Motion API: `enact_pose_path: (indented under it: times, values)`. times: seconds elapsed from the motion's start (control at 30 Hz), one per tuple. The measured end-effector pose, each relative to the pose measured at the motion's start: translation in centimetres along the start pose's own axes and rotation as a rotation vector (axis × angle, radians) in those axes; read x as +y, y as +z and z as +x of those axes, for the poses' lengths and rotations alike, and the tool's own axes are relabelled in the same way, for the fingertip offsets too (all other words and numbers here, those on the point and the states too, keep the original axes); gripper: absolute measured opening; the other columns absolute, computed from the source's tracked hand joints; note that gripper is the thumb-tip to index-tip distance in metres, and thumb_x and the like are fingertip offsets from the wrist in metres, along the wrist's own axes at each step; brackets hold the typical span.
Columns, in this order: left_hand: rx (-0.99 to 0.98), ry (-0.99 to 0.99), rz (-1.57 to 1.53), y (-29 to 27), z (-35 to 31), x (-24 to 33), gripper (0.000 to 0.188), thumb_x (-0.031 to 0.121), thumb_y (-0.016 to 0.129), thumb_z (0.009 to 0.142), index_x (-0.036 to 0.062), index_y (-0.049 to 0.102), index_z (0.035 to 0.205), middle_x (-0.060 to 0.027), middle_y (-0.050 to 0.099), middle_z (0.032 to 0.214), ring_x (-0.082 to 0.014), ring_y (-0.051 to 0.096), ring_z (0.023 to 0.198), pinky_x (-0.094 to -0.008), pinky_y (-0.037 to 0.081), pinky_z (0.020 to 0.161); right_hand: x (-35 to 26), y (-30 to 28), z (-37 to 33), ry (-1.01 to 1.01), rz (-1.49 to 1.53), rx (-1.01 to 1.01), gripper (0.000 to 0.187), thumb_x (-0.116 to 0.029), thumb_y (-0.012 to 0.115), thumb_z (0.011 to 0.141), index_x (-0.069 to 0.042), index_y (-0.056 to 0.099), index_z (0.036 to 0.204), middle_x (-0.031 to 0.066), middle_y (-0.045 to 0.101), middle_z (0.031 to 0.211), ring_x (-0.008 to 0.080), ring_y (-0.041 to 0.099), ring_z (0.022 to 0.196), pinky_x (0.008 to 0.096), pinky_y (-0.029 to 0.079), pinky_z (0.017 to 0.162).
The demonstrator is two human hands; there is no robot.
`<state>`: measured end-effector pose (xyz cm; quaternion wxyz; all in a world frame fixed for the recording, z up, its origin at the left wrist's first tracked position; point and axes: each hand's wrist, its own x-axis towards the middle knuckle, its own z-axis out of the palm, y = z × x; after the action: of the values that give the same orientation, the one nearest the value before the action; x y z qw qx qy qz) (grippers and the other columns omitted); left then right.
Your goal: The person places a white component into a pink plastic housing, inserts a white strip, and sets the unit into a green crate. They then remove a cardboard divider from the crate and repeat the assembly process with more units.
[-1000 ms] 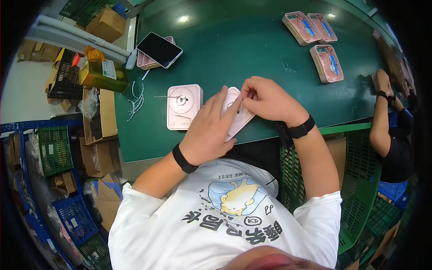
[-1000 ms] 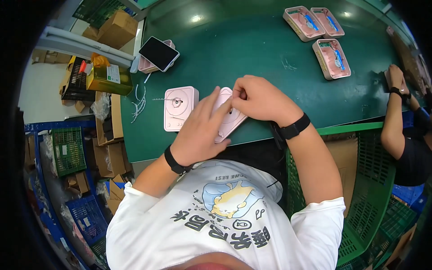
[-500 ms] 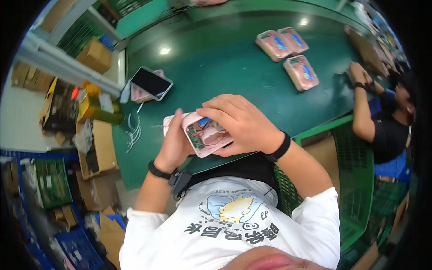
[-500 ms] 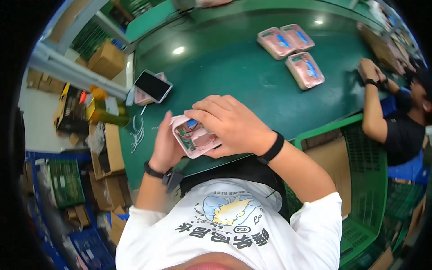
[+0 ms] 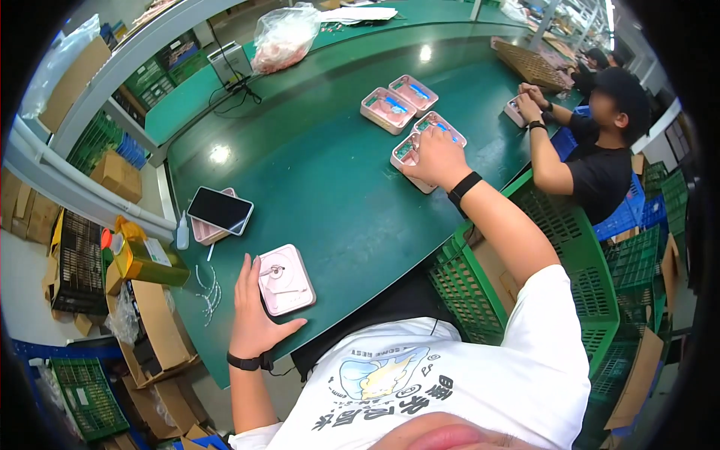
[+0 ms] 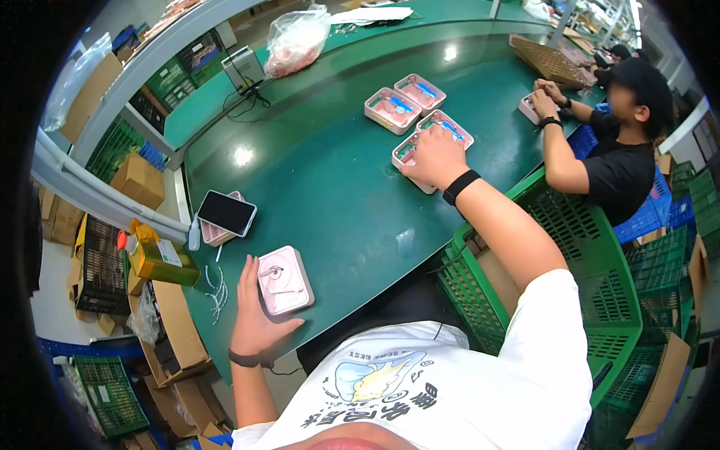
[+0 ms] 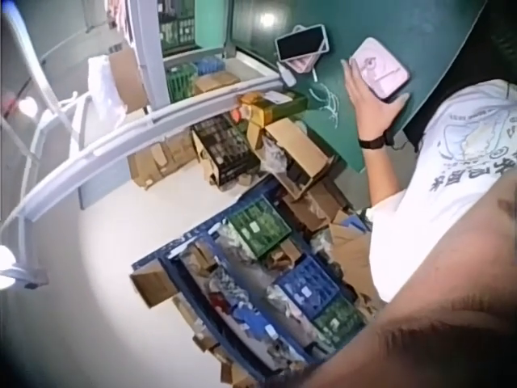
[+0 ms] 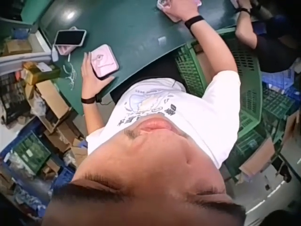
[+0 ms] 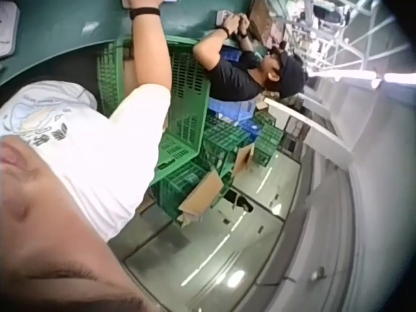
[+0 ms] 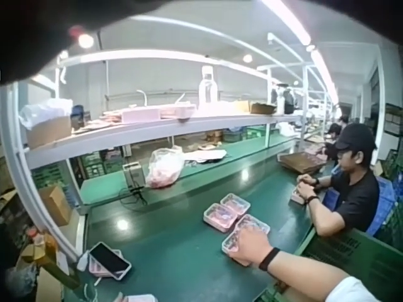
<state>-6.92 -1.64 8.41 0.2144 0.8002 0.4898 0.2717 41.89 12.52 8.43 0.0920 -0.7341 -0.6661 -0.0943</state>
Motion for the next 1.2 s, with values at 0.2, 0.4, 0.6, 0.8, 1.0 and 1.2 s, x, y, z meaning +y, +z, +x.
enact_pose_path:
  times: [0.2, 0.4, 0.6, 0.8, 1.0, 1.2]
  values:
    - [-0.091, 0.106, 0.136, 0.0, 2.0, -1.6, 0.139, 0.037, 0.107, 0.059, 0.0048, 0.038, 0.176, -0.0241, 0.053, 0.166, -0.0469, 0.052, 0.153, -0.0567, 0.037, 0.132, -1.9, 0.1, 1.1, -0.057, -0.192, 0.187, 0.051, -0.036, 0.088, 0.089, 0.000, 0.072, 0.121, 0.0210, 0.072, 0.116, 0.0446, 0.071, 0.116, 0.0519, 0.059, 0.104]
    - [-0.054, 0.190, 0.195, 2.9, 4.2, -2.3, 0.132, 0.050, 0.104, 0.066, 0.0051, 0.042, 0.174, -0.0207, 0.060, 0.156, -0.0423, 0.056, 0.147, -0.0659, 0.034, 0.130, -17.6, -1.4, -7.8, -0.608, 0.723, -0.140, 0.031, -0.020, 0.083, 0.093, -0.007, 0.076, 0.120, 0.0158, 0.069, 0.122, 0.0396, 0.066, 0.120, 0.0497, 0.056, 0.103]
    - [-0.121, 0.192, 0.085, 2.7, 6.3, -4.0, 0.129, 0.048, 0.099, 0.078, 0.0058, 0.030, 0.179, -0.0241, 0.061, 0.156, -0.0447, 0.055, 0.150, -0.0644, 0.033, 0.131, -22.2, 2.4, -9.7, -0.554, 0.881, -0.116, 0.025, -0.016, 0.085, 0.092, -0.007, 0.079, 0.114, 0.0142, 0.068, 0.127, 0.0334, 0.063, 0.121, 0.0437, 0.056, 0.100]
    - [-0.104, 0.156, -0.332, 3.7, 6.6, -9.8, 0.110, 0.031, 0.083, 0.097, 0.0058, 0.019, 0.183, -0.0242, 0.063, 0.158, -0.0412, 0.060, 0.148, -0.0545, 0.038, 0.132, -24.3, 5.8, -8.9, -0.486, 0.988, -0.038, 0.023, -0.010, 0.089, 0.087, -0.007, 0.081, 0.109, 0.0109, 0.072, 0.122, 0.0260, 0.066, 0.112, 0.0392, 0.056, 0.095]
    - [-0.101, 0.099, -0.582, 4.5, 6.6, -14.1, 0.096, 0.021, 0.069, 0.108, 0.0054, 0.013, 0.184, -0.0253, 0.064, 0.157, -0.0388, 0.064, 0.143, -0.0509, 0.043, 0.130, -24.1, 5.8, -7.8, -0.444, 0.992, -0.227, 0.022, -0.005, 0.088, 0.087, -0.006, 0.080, 0.107, 0.0071, 0.076, 0.105, 0.0208, 0.068, 0.089, 0.0333, 0.056, 0.085]
    - [-0.120, 0.094, -0.538, 4.1, 7.2, -14.7, 0.077, 0.018, 0.068, 0.108, 0.0029, 0.036, 0.176, -0.0230, 0.069, 0.151, -0.0377, 0.067, 0.140, -0.0489, 0.046, 0.127, -23.7, 6.8, -6.8, -0.515, 1.054, -0.256, 0.018, 0.000, 0.087, 0.090, -0.003, 0.077, 0.105, 0.0038, 0.075, 0.096, 0.0139, 0.065, 0.081, 0.0285, 0.054, 0.078]
